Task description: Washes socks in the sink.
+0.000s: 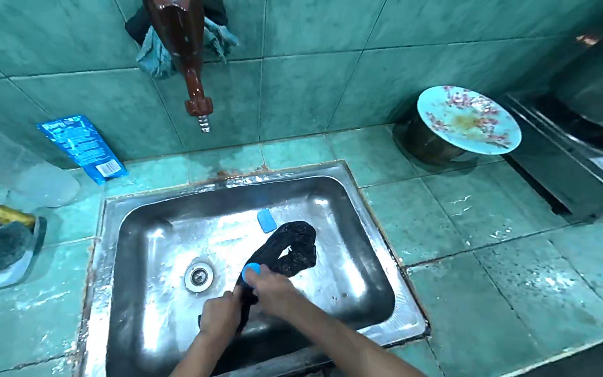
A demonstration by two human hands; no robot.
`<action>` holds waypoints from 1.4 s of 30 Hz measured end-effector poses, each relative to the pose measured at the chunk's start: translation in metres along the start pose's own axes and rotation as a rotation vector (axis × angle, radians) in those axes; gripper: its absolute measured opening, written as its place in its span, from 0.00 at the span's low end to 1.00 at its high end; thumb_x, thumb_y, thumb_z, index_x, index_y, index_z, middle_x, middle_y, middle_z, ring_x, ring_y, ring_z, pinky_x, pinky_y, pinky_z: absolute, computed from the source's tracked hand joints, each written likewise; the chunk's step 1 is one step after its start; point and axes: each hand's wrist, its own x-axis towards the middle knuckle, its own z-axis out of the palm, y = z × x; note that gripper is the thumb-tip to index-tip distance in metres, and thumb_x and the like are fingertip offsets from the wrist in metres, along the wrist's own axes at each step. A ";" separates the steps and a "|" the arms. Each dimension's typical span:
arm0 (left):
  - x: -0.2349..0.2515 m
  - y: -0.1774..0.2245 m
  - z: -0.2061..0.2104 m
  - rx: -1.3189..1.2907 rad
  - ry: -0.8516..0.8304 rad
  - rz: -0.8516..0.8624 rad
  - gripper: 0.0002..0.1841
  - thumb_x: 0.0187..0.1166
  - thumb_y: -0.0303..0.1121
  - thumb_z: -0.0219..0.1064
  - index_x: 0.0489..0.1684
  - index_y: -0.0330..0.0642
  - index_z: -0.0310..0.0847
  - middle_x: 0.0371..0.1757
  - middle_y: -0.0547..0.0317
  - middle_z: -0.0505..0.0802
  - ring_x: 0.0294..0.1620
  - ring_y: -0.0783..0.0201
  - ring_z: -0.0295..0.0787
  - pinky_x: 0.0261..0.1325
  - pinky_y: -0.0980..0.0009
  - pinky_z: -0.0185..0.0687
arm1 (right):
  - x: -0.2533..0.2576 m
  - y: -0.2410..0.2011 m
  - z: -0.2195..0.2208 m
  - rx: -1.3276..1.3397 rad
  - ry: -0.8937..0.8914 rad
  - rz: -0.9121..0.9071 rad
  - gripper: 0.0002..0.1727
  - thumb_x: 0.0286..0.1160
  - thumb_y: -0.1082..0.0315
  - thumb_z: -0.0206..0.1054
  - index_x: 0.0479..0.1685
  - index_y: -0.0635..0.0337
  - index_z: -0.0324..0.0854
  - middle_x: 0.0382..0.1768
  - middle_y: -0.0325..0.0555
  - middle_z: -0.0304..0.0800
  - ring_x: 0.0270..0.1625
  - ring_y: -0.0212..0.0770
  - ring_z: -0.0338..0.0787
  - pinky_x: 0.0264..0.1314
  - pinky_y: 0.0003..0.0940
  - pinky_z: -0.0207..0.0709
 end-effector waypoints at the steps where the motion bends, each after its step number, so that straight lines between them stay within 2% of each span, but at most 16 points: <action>1: -0.001 0.000 -0.001 0.036 -0.037 -0.005 0.20 0.92 0.38 0.46 0.77 0.43 0.71 0.58 0.36 0.91 0.57 0.34 0.91 0.57 0.36 0.83 | 0.005 0.020 -0.006 -0.021 0.035 0.024 0.31 0.82 0.67 0.65 0.85 0.42 0.67 0.78 0.67 0.73 0.64 0.70 0.87 0.61 0.69 0.82; 5: -0.009 -0.019 0.004 0.122 -0.116 0.004 0.22 0.95 0.42 0.41 0.75 0.43 0.71 0.55 0.37 0.92 0.59 0.36 0.91 0.59 0.38 0.82 | 0.017 0.120 -0.071 0.006 0.294 0.238 0.23 0.79 0.62 0.69 0.74 0.45 0.75 0.66 0.66 0.81 0.58 0.69 0.89 0.56 0.69 0.84; 9: -0.008 -0.019 0.002 0.092 -0.090 0.003 0.24 0.95 0.46 0.42 0.73 0.42 0.74 0.59 0.38 0.91 0.63 0.37 0.89 0.64 0.38 0.80 | 0.005 0.133 -0.104 0.263 0.460 0.132 0.18 0.79 0.64 0.73 0.64 0.56 0.80 0.50 0.62 0.89 0.52 0.63 0.90 0.57 0.66 0.82; 12: -0.006 -0.018 -0.004 0.057 -0.023 0.047 0.27 0.91 0.48 0.54 0.78 0.37 0.73 0.75 0.35 0.82 0.78 0.36 0.77 0.78 0.36 0.66 | -0.014 0.113 -0.090 0.020 0.536 0.126 0.10 0.78 0.71 0.68 0.53 0.52 0.88 0.59 0.59 0.86 0.51 0.62 0.91 0.52 0.64 0.86; 15: -0.001 -0.001 -0.011 -0.045 0.127 0.119 0.28 0.84 0.47 0.65 0.78 0.39 0.73 0.80 0.41 0.78 0.81 0.39 0.73 0.78 0.39 0.68 | -0.013 0.101 -0.053 -0.213 0.317 0.176 0.11 0.69 0.66 0.77 0.50 0.50 0.93 0.73 0.58 0.79 0.55 0.63 0.90 0.53 0.65 0.86; 18: 0.016 0.017 -0.008 -0.178 0.197 0.244 0.34 0.83 0.51 0.65 0.86 0.48 0.66 0.86 0.47 0.73 0.86 0.43 0.67 0.81 0.43 0.68 | -0.025 0.105 -0.060 -0.183 0.203 0.151 0.08 0.71 0.62 0.76 0.45 0.53 0.93 0.68 0.56 0.82 0.55 0.60 0.90 0.55 0.64 0.85; 21: 0.035 0.023 0.008 -0.343 0.349 0.426 0.28 0.80 0.52 0.68 0.78 0.54 0.78 0.84 0.49 0.76 0.85 0.43 0.68 0.80 0.45 0.70 | -0.068 0.114 -0.116 0.029 0.277 -0.005 0.07 0.70 0.61 0.80 0.37 0.54 0.92 0.54 0.55 0.88 0.51 0.56 0.89 0.52 0.63 0.84; 23: 0.036 0.027 0.005 -0.583 0.374 0.523 0.21 0.86 0.49 0.62 0.63 0.45 0.88 0.74 0.52 0.85 0.79 0.52 0.77 0.81 0.51 0.71 | -0.100 0.109 -0.164 0.071 0.351 -0.039 0.07 0.71 0.61 0.80 0.37 0.53 0.91 0.51 0.51 0.87 0.49 0.52 0.89 0.53 0.60 0.84; 24: 0.030 0.027 -0.003 -0.731 0.340 0.531 0.21 0.89 0.47 0.59 0.62 0.41 0.87 0.65 0.52 0.90 0.71 0.56 0.84 0.77 0.54 0.76 | -0.112 0.106 -0.181 0.081 0.427 -0.047 0.06 0.72 0.61 0.79 0.36 0.52 0.91 0.49 0.50 0.86 0.48 0.51 0.88 0.51 0.59 0.83; 27: 0.006 0.013 -0.021 -0.966 0.283 0.400 0.19 0.92 0.43 0.53 0.67 0.40 0.81 0.50 0.48 0.92 0.52 0.56 0.91 0.61 0.50 0.85 | -0.104 0.098 -0.194 0.012 0.699 -0.050 0.05 0.74 0.62 0.77 0.39 0.52 0.92 0.48 0.53 0.86 0.44 0.53 0.87 0.46 0.60 0.82; 29: -0.009 -0.014 -0.017 -0.924 0.299 0.251 0.18 0.92 0.41 0.54 0.71 0.44 0.77 0.51 0.49 0.92 0.51 0.54 0.91 0.59 0.48 0.86 | -0.076 0.077 -0.172 -0.114 0.719 0.082 0.09 0.75 0.65 0.74 0.51 0.53 0.91 0.62 0.63 0.84 0.53 0.64 0.90 0.50 0.67 0.85; 31: -0.019 -0.045 0.000 -0.808 0.249 0.110 0.21 0.91 0.45 0.56 0.75 0.45 0.74 0.49 0.46 0.92 0.49 0.51 0.92 0.58 0.47 0.85 | -0.052 0.035 -0.121 -0.114 0.577 0.104 0.20 0.71 0.67 0.76 0.64 0.53 0.87 0.72 0.69 0.76 0.62 0.71 0.86 0.53 0.69 0.84; 33: -0.023 -0.061 0.016 -0.615 0.127 -0.014 0.28 0.89 0.53 0.56 0.79 0.44 0.70 0.52 0.43 0.92 0.53 0.46 0.92 0.61 0.44 0.85 | -0.030 -0.013 -0.042 0.006 0.364 -0.077 0.23 0.68 0.69 0.77 0.66 0.50 0.85 0.70 0.66 0.78 0.56 0.67 0.89 0.49 0.65 0.87; 36: -0.023 -0.056 0.020 -0.163 -0.032 -0.120 0.31 0.92 0.57 0.44 0.79 0.43 0.69 0.57 0.36 0.92 0.61 0.35 0.90 0.62 0.37 0.82 | -0.003 -0.042 0.030 0.154 -0.019 -0.215 0.29 0.74 0.75 0.67 0.78 0.46 0.76 0.76 0.71 0.72 0.62 0.72 0.87 0.60 0.72 0.81; 39: -0.026 -0.059 0.017 0.033 -0.103 -0.111 0.27 0.95 0.54 0.37 0.74 0.47 0.73 0.56 0.38 0.93 0.60 0.35 0.91 0.59 0.36 0.82 | 0.006 0.020 0.005 0.094 0.053 0.042 0.32 0.80 0.66 0.67 0.84 0.35 0.69 0.77 0.68 0.74 0.61 0.73 0.88 0.58 0.73 0.81; 42: -0.025 -0.063 0.016 0.028 -0.114 -0.095 0.26 0.95 0.53 0.38 0.73 0.48 0.74 0.57 0.38 0.92 0.61 0.36 0.90 0.60 0.37 0.82 | -0.006 0.113 -0.059 0.090 0.273 0.309 0.29 0.75 0.64 0.73 0.77 0.46 0.75 0.68 0.69 0.81 0.62 0.72 0.87 0.59 0.75 0.80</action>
